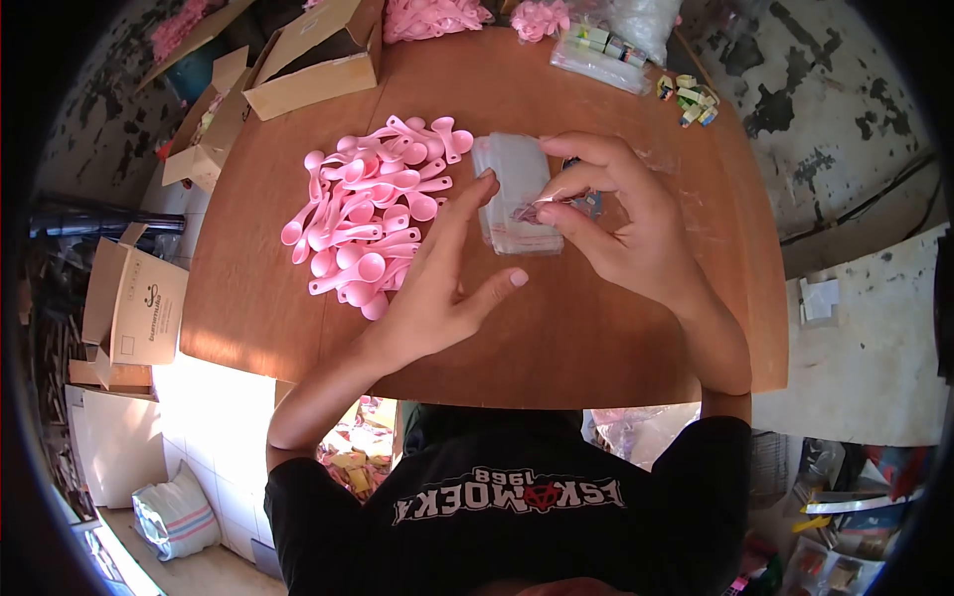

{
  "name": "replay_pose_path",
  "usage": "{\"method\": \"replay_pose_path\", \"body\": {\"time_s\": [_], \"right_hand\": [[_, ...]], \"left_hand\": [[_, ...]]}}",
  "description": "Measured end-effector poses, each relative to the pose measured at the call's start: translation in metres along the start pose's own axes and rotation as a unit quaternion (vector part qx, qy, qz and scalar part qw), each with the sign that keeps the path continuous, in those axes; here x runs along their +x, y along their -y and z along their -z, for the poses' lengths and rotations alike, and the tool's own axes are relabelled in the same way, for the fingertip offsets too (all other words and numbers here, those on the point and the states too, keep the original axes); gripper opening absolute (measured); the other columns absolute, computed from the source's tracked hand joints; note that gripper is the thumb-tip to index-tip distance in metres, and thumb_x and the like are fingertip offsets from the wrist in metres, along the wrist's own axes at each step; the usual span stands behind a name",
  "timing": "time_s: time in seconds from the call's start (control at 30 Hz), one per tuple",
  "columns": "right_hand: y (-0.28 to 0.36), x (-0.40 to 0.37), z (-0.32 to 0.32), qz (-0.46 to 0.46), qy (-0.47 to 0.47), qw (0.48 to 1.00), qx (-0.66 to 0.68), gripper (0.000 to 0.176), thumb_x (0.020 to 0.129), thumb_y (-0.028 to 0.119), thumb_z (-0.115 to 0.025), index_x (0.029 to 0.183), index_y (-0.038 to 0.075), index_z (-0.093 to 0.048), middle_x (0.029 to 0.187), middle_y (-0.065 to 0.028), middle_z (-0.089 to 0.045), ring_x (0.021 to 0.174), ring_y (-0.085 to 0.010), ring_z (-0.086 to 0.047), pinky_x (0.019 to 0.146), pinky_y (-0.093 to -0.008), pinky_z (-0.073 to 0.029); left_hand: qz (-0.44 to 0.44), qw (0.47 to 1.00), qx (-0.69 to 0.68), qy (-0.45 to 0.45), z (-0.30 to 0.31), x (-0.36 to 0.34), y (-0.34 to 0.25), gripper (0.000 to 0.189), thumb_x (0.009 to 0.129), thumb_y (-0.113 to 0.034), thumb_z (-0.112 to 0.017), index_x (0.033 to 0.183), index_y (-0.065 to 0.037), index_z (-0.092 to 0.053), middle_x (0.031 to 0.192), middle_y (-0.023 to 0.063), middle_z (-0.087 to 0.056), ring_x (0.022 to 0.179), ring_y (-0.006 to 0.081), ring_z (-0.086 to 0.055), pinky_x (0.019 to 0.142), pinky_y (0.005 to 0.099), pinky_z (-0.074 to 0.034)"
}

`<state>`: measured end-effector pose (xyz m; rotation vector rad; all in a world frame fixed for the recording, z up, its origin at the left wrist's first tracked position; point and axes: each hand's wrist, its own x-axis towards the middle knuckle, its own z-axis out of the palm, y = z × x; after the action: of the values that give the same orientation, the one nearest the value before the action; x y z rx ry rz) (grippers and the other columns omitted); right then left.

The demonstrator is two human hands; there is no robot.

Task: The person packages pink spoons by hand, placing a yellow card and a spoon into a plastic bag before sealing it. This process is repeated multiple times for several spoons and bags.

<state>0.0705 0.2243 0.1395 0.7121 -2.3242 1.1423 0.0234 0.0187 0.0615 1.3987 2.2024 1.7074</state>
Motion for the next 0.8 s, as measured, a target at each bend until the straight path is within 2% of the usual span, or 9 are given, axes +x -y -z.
{"method": "replay_pose_path", "body": {"time_s": [0.07,0.13,0.17,0.23,0.33,0.37,0.47,0.63,0.8], "right_hand": [[0.000,0.003,-0.001,0.010,-0.002,1.000,-0.002,0.046,0.080,-0.005,-0.065,0.124,0.006,-0.055,0.085,-0.0080,-0.067,0.078,-0.0182,-0.066,0.075,-0.0299,-0.052],[0.002,0.005,0.000,0.015,0.032,0.998,-0.043,0.043,0.081,0.000,-0.071,0.121,0.001,-0.056,0.086,-0.0048,-0.070,0.079,-0.0094,-0.064,0.077,-0.0255,-0.048],[0.004,0.004,-0.001,0.014,0.031,0.999,-0.042,0.043,0.081,0.000,-0.071,0.121,0.001,-0.056,0.086,-0.0048,-0.070,0.079,-0.0094,-0.064,0.077,-0.0255,-0.048],[0.006,0.003,0.000,-0.105,0.035,0.993,0.045,0.040,0.082,0.001,-0.071,0.119,0.000,-0.057,0.085,-0.0049,-0.069,0.080,-0.0087,-0.063,0.074,-0.0245,-0.048],[0.003,-0.002,0.010,-0.127,0.003,0.987,0.100,0.039,0.083,0.002,-0.071,0.119,-0.001,-0.056,0.086,-0.0056,-0.069,0.080,-0.0092,-0.063,0.074,-0.0240,-0.049],[0.001,-0.004,0.010,-0.128,-0.043,0.983,0.127,0.033,0.085,0.002,-0.067,0.117,-0.002,-0.057,0.087,-0.0048,-0.068,0.078,-0.0073,-0.062,0.070,-0.0230,-0.049],[-0.008,-0.012,0.012,-0.146,-0.096,0.973,0.151,0.032,0.087,0.004,-0.067,0.116,-0.002,-0.057,0.091,-0.0045,-0.067,0.084,-0.0068,-0.061,0.072,-0.0225,-0.048],[-0.038,-0.047,-0.007,-0.289,0.052,0.933,0.209,0.044,0.088,0.016,-0.070,0.125,-0.001,-0.052,0.104,-0.0053,-0.060,0.090,-0.0084,-0.061,0.077,-0.0232,-0.049],[-0.051,-0.070,-0.035,-0.313,0.054,0.893,0.318,0.040,0.090,0.018,-0.069,0.121,-0.002,-0.055,0.104,-0.0075,-0.063,0.087,-0.0095,-0.063,0.078,-0.0226,-0.050]], "left_hand": [[0.000,1.000,-0.007,-0.003,-0.002,0.012,0.000,0.088,0.081,-0.009,-0.075,0.148,0.001,-0.020,0.146,0.0217,-0.034,0.140,0.0297,-0.030,0.116,0.0438,-0.023],[-0.034,0.999,0.009,-0.009,-0.007,0.018,0.003,0.072,0.083,-0.012,-0.073,0.142,-0.002,-0.034,0.141,0.0200,-0.043,0.129,0.0280,-0.047,0.099,0.0383,-0.044],[-0.034,0.999,0.009,-0.008,-0.011,0.017,0.002,0.072,0.083,-0.012,-0.073,0.142,-0.002,-0.034,0.141,0.0200,-0.043,0.129,0.0280,-0.047,0.099,0.0383,-0.044],[0.128,0.966,-0.221,0.045,-0.017,0.016,-0.001,0.060,0.087,-0.009,-0.070,0.139,-0.004,-0.039,0.126,0.0165,-0.058,0.112,0.0204,-0.061,0.081,0.0311,-0.053],[0.123,0.978,-0.157,0.066,-0.021,0.010,0.007,0.054,0.090,-0.007,-0.066,0.137,-0.005,-0.041,0.106,0.0127,-0.068,0.095,0.0148,-0.067,0.070,0.0259,-0.054],[0.149,0.972,-0.172,0.054,-0.024,0.008,0.007,0.054,0.090,-0.009,-0.068,0.136,-0.005,-0.042,0.095,0.0109,-0.071,0.093,0.0150,-0.068,0.073,0.0268,-0.053],[0.163,0.967,-0.189,0.050,-0.024,0.006,0.011,0.054,0.088,-0.001,-0.067,0.135,-0.001,-0.042,0.096,0.0078,-0.069,0.095,0.0104,-0.064,0.083,0.0265,-0.051],[0.162,0.966,-0.194,0.047,-0.020,0.005,0.018,0.055,0.088,-0.001,-0.067,0.136,-0.001,-0.041,0.094,0.0073,-0.070,0.094,0.0091,-0.063,0.082,0.0254,-0.049],[0.139,0.968,-0.201,0.058,-0.019,0.004,0.028,0.055,0.088,-0.008,-0.069,0.135,-0.003,-0.042,0.098,0.0098,-0.071,0.096,0.0139,-0.067,0.077,0.0270,-0.052]]}}
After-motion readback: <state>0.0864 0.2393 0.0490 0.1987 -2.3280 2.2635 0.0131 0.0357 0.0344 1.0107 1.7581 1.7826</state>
